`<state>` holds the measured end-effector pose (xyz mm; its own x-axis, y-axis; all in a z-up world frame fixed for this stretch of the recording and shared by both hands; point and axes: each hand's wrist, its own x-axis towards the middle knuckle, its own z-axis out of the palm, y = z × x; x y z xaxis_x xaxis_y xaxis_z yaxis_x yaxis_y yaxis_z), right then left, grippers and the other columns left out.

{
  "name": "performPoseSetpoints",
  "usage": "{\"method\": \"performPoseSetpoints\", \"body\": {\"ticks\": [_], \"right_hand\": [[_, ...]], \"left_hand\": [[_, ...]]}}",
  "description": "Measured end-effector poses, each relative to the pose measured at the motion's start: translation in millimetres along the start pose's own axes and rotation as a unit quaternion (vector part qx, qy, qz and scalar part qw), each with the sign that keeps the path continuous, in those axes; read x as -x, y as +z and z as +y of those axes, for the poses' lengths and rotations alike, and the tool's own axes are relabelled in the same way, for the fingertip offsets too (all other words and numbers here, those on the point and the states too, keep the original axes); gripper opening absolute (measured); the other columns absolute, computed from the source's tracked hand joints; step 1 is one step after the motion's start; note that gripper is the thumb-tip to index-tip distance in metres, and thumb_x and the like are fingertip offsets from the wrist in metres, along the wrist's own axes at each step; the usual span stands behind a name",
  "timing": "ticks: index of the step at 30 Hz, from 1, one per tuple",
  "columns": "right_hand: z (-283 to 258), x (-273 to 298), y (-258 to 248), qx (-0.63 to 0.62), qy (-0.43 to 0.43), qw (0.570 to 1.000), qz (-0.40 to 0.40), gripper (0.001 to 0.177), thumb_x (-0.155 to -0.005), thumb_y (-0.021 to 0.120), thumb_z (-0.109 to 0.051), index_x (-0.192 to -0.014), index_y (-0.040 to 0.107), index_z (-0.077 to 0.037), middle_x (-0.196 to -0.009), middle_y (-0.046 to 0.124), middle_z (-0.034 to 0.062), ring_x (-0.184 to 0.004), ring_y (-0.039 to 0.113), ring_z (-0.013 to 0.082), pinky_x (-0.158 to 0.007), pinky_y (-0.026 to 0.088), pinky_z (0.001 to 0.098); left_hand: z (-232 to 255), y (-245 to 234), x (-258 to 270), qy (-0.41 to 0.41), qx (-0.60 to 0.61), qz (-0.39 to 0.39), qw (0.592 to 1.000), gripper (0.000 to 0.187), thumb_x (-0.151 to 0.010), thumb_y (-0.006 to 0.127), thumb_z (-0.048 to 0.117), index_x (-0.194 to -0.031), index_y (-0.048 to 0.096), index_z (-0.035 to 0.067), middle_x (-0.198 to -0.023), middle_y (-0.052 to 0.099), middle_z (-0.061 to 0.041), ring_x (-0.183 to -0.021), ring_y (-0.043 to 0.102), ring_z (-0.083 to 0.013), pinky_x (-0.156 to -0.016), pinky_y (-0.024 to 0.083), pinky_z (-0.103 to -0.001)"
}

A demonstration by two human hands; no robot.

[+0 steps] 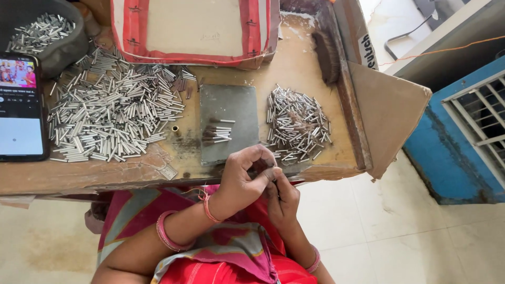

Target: Assembling small metal pins into cylindrical sleeves at a workbench.

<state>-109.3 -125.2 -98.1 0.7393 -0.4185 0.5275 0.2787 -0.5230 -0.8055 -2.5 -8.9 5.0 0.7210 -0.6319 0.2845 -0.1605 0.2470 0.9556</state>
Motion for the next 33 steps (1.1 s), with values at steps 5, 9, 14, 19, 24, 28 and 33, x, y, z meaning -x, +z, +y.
{"method": "performPoseSetpoints", "body": {"ticks": [5,9,14,19,24,28,33], "right_hand": [[3.1,-0.3,-5.4,-0.012,0.010,1.000,-0.010,0.030,-0.102,0.052,0.001,-0.131,0.059,0.006,-0.084,0.068,0.0103,-0.069,0.063,0.0125,-0.064,0.051,0.0253],[-5.2,-7.0,-8.4,-0.036,0.009,0.999,-0.027,0.026,-0.102,0.050,0.002,-0.125,0.060,0.006,-0.086,0.068,0.0112,-0.074,0.068,0.0165,-0.069,0.053,0.0275],[-5.0,-9.9,-12.9,-0.056,-0.032,0.997,-0.029,0.023,-0.104,0.047,0.002,-0.125,0.058,0.005,-0.093,0.068,0.0127,-0.081,0.068,0.0215,-0.075,0.053,0.0308],[0.3,-4.6,-21.2,-0.084,0.025,0.995,-0.057,0.023,-0.102,0.051,0.003,-0.124,0.058,0.007,-0.075,0.062,0.0057,-0.063,0.058,0.0131,-0.061,0.048,0.0256],[-9.9,-2.3,-26.9,-0.091,0.073,0.992,-0.046,0.014,-0.103,0.058,-0.002,-0.114,0.064,0.004,-0.071,0.059,0.0011,-0.061,0.054,0.0058,-0.056,0.045,0.0215],[-22.8,-1.5,-32.2,-0.135,0.093,0.986,0.004,0.014,-0.104,0.060,-0.005,-0.114,0.065,0.003,-0.077,0.060,-0.0011,-0.066,0.052,0.0039,-0.059,0.043,0.0200],[-38.5,-4.7,-34.4,-0.111,0.041,0.992,0.039,0.007,-0.101,0.066,-0.004,-0.107,0.065,0.001,-0.079,0.059,-0.0033,-0.069,0.050,0.0022,-0.062,0.042,0.0187]], "left_hand": [[-3.6,3.4,-1.9,0.013,-0.033,-0.009,0.999,0.013,-0.085,0.076,-0.003,-0.088,0.064,0.002,-0.075,0.058,0.000,-0.068,0.050,-0.0052,-0.059,0.044,-0.024],[-0.1,6.4,-7.1,0.043,-0.071,-0.022,0.996,0.015,-0.083,0.077,-0.003,-0.088,0.064,0.003,-0.077,0.061,-0.001,-0.068,0.056,-0.0059,-0.061,0.049,-0.024],[-3.1,12.7,-10.1,0.024,-0.055,-0.026,0.998,0.013,-0.084,0.074,-0.004,-0.089,0.064,0.002,-0.078,0.064,-0.002,-0.071,0.060,-0.0062,-0.063,0.051,-0.023],[-2.2,10.6,-8.9,-0.028,0.002,-0.020,0.999,0.012,-0.087,0.074,-0.004,-0.087,0.064,0.002,-0.077,0.064,-0.001,-0.069,0.062,-0.0052,-0.062,0.051,-0.022],[7.2,4.0,-3.1,-0.056,0.152,-0.023,0.987,0.011,-0.090,0.070,-0.008,-0.095,0.065,0.001,-0.088,0.065,-0.002,-0.082,0.060,-0.0061,-0.076,0.051,-0.020],[12.4,8.2,0.9,0.086,0.057,-0.055,0.993,0.014,-0.087,0.070,-0.012,-0.091,0.063,-0.001,-0.098,0.066,-0.006,-0.093,0.064,-0.0104,-0.085,0.053,-0.023],[17.1,5.7,8.0,0.019,0.076,-0.106,0.991,0.017,-0.085,0.066,-0.015,-0.094,0.069,-0.001,-0.100,0.061,-0.006,-0.091,0.063,-0.0119,-0.082,0.054,-0.024]]}}
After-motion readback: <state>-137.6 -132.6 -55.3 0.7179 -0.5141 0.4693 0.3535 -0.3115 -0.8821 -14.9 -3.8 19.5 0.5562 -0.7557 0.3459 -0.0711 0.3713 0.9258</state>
